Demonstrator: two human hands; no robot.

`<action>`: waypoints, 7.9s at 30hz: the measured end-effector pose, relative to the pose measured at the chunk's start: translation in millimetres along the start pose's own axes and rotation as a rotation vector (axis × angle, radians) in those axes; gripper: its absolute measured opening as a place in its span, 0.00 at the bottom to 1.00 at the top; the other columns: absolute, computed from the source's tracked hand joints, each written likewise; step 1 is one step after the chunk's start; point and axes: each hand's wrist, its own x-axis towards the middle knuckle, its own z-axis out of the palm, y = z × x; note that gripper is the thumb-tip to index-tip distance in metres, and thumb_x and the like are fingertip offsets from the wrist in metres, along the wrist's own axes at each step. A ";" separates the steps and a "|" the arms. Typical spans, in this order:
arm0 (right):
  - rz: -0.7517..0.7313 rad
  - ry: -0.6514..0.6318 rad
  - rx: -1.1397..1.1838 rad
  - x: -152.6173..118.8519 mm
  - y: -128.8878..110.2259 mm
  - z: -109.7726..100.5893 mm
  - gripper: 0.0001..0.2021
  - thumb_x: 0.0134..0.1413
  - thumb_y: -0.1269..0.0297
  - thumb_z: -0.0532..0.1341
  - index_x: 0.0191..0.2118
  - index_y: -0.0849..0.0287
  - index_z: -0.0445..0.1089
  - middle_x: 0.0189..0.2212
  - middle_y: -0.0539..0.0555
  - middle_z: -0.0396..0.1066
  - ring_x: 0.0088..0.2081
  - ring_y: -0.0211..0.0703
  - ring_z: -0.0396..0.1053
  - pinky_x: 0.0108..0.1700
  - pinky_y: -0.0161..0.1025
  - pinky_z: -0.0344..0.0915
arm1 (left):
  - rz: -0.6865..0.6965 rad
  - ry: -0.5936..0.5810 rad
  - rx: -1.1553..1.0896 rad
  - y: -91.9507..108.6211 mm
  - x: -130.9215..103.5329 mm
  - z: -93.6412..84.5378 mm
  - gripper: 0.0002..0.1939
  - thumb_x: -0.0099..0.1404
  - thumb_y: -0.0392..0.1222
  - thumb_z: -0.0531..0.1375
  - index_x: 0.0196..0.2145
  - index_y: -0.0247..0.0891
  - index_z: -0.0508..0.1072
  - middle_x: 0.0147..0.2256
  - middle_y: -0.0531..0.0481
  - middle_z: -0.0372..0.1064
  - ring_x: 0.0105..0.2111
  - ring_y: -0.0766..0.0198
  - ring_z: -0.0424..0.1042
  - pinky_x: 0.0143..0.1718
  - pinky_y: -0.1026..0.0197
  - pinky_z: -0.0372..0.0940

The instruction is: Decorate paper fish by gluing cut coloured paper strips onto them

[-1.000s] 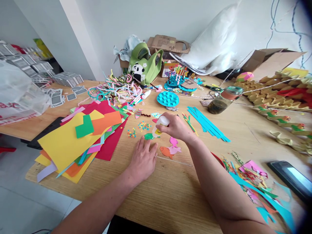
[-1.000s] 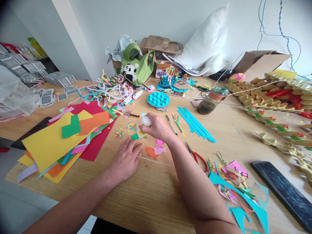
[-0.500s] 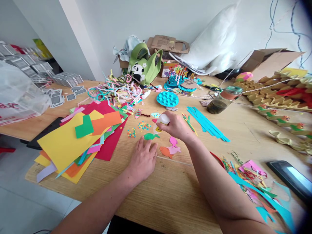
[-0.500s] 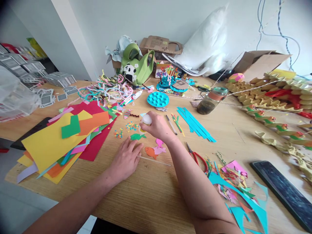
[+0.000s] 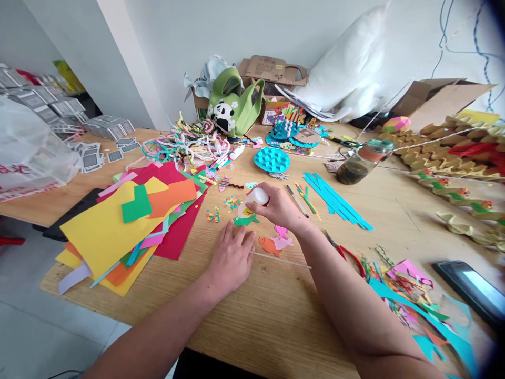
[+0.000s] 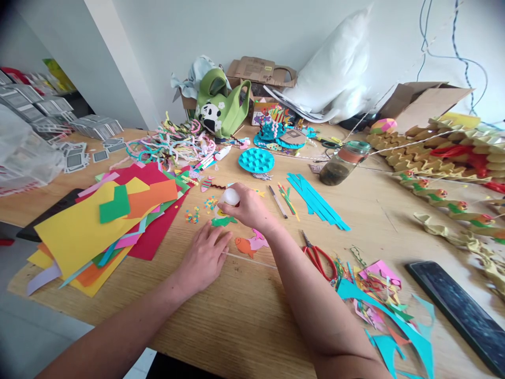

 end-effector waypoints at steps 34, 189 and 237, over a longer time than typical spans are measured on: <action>0.024 0.082 -0.005 -0.1 1.1 -12.1 0.13 0.46 0.56 0.63 0.33 0.61 0.67 0.24 0.49 0.66 0.25 0.36 0.60 0.26 0.33 0.56 | -0.009 -0.021 -0.032 1.1 0.1 -3.3 0.20 0.69 0.40 0.50 0.56 0.38 0.67 0.56 0.42 0.64 0.62 0.41 0.53 0.60 0.38 0.55; 0.019 0.015 0.012 -0.9 -3.6 1.5 0.14 0.46 0.57 0.63 0.38 0.61 0.69 0.27 0.51 0.70 0.27 0.38 0.64 0.28 0.35 0.60 | 0.012 -0.015 -0.028 -0.8 -0.6 -1.9 0.20 0.69 0.39 0.49 0.57 0.39 0.66 0.57 0.44 0.64 0.62 0.41 0.54 0.59 0.37 0.56; 0.006 -0.041 -0.077 -2.6 -9.3 -6.3 0.12 0.47 0.58 0.62 0.34 0.61 0.68 0.25 0.50 0.68 0.25 0.36 0.62 0.27 0.33 0.57 | 0.016 -0.023 -0.022 -1.1 -1.3 -0.4 0.21 0.69 0.40 0.49 0.57 0.36 0.66 0.58 0.45 0.62 0.62 0.38 0.53 0.59 0.37 0.55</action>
